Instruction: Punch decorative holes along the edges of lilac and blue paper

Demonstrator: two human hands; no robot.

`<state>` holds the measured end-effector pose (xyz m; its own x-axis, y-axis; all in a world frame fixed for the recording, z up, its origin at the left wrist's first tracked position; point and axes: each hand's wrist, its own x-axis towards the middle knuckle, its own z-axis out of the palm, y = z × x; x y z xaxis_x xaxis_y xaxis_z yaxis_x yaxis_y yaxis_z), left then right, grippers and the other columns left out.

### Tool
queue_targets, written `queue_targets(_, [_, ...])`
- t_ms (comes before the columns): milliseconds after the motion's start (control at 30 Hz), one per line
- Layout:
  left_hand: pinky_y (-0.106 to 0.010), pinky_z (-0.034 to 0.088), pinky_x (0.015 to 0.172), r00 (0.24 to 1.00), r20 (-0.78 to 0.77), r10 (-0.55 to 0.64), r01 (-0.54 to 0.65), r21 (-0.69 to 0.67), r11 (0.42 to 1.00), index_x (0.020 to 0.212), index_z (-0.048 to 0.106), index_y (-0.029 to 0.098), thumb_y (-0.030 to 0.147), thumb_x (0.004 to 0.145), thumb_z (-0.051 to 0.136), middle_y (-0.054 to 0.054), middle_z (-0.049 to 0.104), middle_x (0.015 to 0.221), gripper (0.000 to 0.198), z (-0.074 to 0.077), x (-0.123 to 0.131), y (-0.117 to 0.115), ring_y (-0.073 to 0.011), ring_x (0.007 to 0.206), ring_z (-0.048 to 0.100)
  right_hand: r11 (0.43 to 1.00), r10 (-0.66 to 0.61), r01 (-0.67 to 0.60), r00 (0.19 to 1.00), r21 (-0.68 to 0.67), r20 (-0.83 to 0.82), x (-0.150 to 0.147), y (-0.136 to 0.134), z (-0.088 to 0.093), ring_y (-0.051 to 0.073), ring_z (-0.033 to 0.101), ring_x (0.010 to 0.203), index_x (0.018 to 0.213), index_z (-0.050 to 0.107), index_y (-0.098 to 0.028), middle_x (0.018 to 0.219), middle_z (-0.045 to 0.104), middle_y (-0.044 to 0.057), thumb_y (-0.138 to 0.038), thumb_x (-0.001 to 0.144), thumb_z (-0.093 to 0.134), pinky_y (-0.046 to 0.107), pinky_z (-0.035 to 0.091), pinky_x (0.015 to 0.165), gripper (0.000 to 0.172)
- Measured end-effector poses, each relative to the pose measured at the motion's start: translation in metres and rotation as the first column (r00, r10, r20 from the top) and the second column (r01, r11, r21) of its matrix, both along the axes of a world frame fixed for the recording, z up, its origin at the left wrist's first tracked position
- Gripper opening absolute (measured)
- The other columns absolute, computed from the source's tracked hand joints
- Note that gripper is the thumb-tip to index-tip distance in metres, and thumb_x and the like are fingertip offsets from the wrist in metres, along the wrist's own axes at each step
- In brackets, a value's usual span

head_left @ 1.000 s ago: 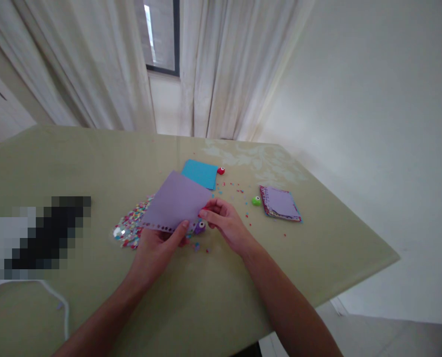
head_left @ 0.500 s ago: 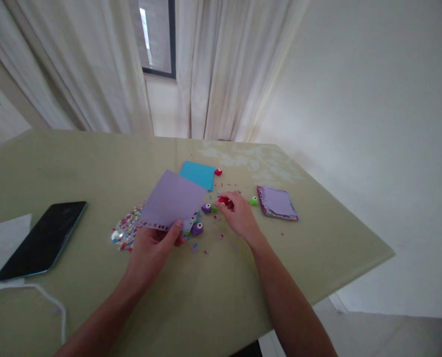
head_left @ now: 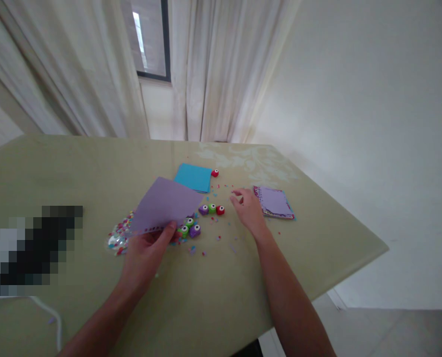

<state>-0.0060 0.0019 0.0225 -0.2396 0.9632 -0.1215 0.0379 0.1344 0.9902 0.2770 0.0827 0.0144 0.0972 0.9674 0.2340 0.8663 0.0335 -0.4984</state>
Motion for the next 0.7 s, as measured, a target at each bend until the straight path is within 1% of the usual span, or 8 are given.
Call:
queue_targets(67, [-0.037,0.064,0.073,1.000,0.015,0.015,-0.014,-0.037,0.999,0.074,0.081,0.022,0.061,0.064,0.087,-0.007,0.083,0.079,0.040,0.000,0.000,-0.001,-0.0278,0.076,0.079,0.991,-0.133,0.125,0.972,0.052,0.195,0.015,0.001,0.002,0.034,0.063,0.122,0.128,0.074,-0.012,0.133,0.070,0.022,-0.022,0.096,0.064,0.045,0.046,0.106,0.036])
queue_targets(167, [-0.034,0.062,0.068,1.000,0.003,0.017,-0.017,-0.031,0.999,0.072,0.080,0.021,0.060,0.066,0.088,-0.006,0.081,0.073,0.040,0.001,0.000,-0.003,-0.0248,0.068,0.076,0.979,-0.165,0.197,0.922,-0.058,0.351,0.031,0.002,0.002,0.038,0.064,0.121,0.120,0.078,-0.011,0.128,0.073,0.024,-0.014,0.092,0.066,0.046,0.047,0.103,0.030])
queue_targets(300, [-0.032,0.057,0.058,0.999,-0.049,0.002,0.000,0.041,0.999,0.064,0.075,0.020,0.062,0.071,0.085,-0.006,0.076,0.064,0.044,0.001,0.000,-0.004,-0.0219,0.058,0.070,0.978,-0.126,0.176,0.931,-0.117,0.343,0.034,0.002,-0.003,0.034,0.071,0.109,0.116,0.079,-0.015,0.114,0.078,0.020,-0.009,0.092,0.063,0.041,0.049,0.093,0.029])
queue_targets(467, [-0.031,0.056,0.057,1.000,-0.010,0.015,-0.014,0.047,0.999,0.075,0.078,0.018,0.060,0.072,0.085,-0.005,0.076,0.066,0.043,-0.001,-0.002,-0.003,-0.0217,0.057,0.069,0.975,-0.154,0.194,0.938,-0.103,0.310,0.033,0.002,-0.004,0.034,0.072,0.106,0.110,0.078,-0.014,0.111,0.079,0.020,-0.012,0.089,0.069,0.040,0.049,0.091,0.023])
queue_targets(533, [-0.031,0.056,0.058,1.000,-0.013,0.018,-0.018,0.056,0.998,0.074,0.077,0.018,0.060,0.073,0.085,-0.005,0.076,0.066,0.043,-0.003,-0.002,-0.003,-0.0213,0.058,0.070,0.981,-0.168,0.186,0.960,-0.062,0.225,0.030,0.003,0.000,0.032,0.072,0.105,0.108,0.077,-0.016,0.110,0.078,0.018,-0.022,0.093,0.070,0.039,0.050,0.091,0.018])
queue_targets(600, [-0.031,0.056,0.059,0.999,-0.023,0.022,-0.021,0.068,0.997,0.071,0.075,0.019,0.061,0.074,0.085,-0.005,0.074,0.063,0.044,-0.004,-0.002,-0.003,-0.0213,0.058,0.069,0.992,-0.126,0.126,0.992,-0.009,-0.018,0.021,0.003,0.005,0.029,0.072,0.099,0.104,0.076,-0.019,0.105,0.078,0.014,-0.035,0.097,0.068,0.039,0.052,0.089,0.019])
queue_targets(633, [-0.031,0.056,0.058,0.999,-0.019,0.027,-0.025,0.074,0.997,0.071,0.075,0.019,0.061,0.074,0.085,-0.004,0.074,0.063,0.043,-0.003,-0.001,-0.003,-0.0213,0.057,0.069,0.997,-0.071,0.075,0.979,0.016,-0.189,0.013,0.002,0.008,0.027,0.072,0.094,0.101,0.074,-0.019,0.100,0.077,0.012,-0.041,0.098,0.066,0.038,0.053,0.086,0.023])
queue_targets(700, [-0.031,0.056,0.057,1.000,-0.014,0.028,-0.027,0.075,0.997,0.072,0.074,0.019,0.061,0.073,0.085,-0.003,0.073,0.062,0.043,-0.002,-0.001,-0.002,-0.0216,0.056,0.069,0.996,0.086,-0.073,0.855,0.046,-0.511,-0.007,-0.003,0.012,0.023,0.071,0.085,0.102,0.072,-0.020,0.098,0.076,0.009,-0.053,0.098,0.066,0.035,0.054,0.077,0.033])
